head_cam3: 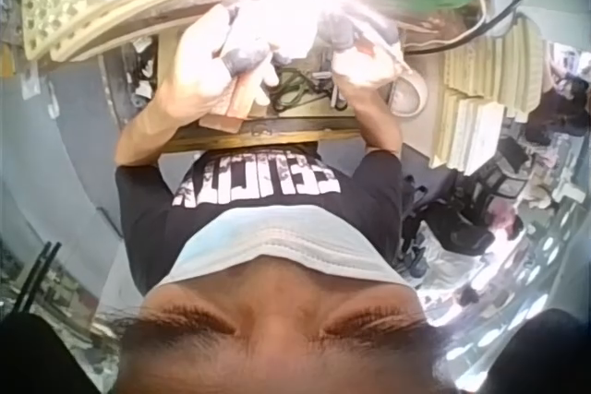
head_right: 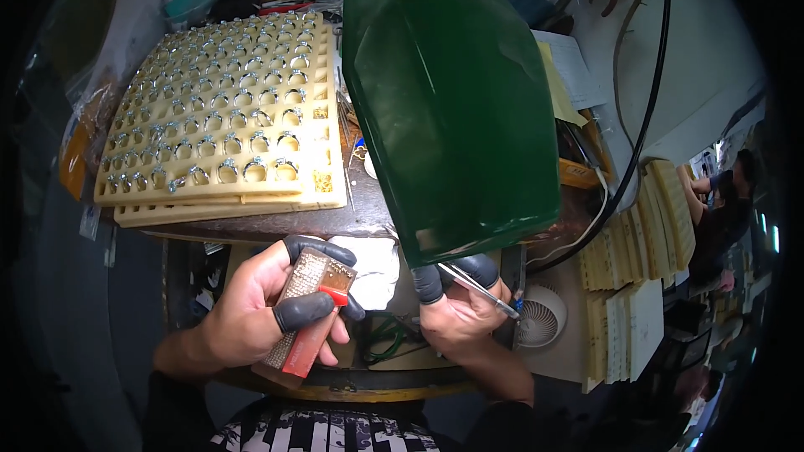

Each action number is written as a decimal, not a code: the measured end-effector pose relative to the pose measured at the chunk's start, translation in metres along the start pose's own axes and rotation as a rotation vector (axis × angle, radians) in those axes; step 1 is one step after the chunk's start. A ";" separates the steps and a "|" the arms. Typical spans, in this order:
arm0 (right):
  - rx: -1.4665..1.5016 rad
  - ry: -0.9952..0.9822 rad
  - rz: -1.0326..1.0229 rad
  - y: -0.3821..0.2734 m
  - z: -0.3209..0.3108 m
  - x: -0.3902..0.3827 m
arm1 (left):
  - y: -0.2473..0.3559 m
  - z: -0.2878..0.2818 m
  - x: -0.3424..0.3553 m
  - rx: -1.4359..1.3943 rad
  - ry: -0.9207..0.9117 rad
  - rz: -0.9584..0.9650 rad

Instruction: Polishing a jewelry ring featuring a turquoise stone using a hand-held rotary tool.

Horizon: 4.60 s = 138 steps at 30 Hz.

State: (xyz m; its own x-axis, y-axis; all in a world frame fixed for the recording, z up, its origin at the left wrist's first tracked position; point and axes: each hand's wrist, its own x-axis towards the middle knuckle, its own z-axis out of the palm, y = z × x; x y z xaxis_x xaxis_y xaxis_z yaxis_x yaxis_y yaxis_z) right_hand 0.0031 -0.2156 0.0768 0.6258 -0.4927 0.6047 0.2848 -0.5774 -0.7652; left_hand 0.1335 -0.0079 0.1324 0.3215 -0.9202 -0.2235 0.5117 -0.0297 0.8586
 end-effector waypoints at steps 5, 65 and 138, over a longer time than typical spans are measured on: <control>-0.014 -0.036 0.013 -0.005 -0.001 0.005 | 0.004 0.004 0.000 0.005 0.009 0.013; 0.032 -0.285 -0.083 -0.046 0.005 -0.001 | -0.004 0.002 -0.002 -0.023 0.020 0.051; -0.755 0.125 0.559 0.110 -0.183 -0.055 | -0.003 0.003 0.006 0.160 0.054 0.155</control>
State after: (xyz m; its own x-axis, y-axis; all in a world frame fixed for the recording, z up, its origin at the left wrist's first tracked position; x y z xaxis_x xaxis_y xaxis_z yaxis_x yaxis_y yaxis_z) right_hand -0.1329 -0.3712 0.0002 0.4348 -0.8660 0.2470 -0.6051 -0.4841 -0.6320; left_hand 0.1314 -0.0139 0.1297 0.4309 -0.8964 -0.1043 0.3215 0.0445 0.9459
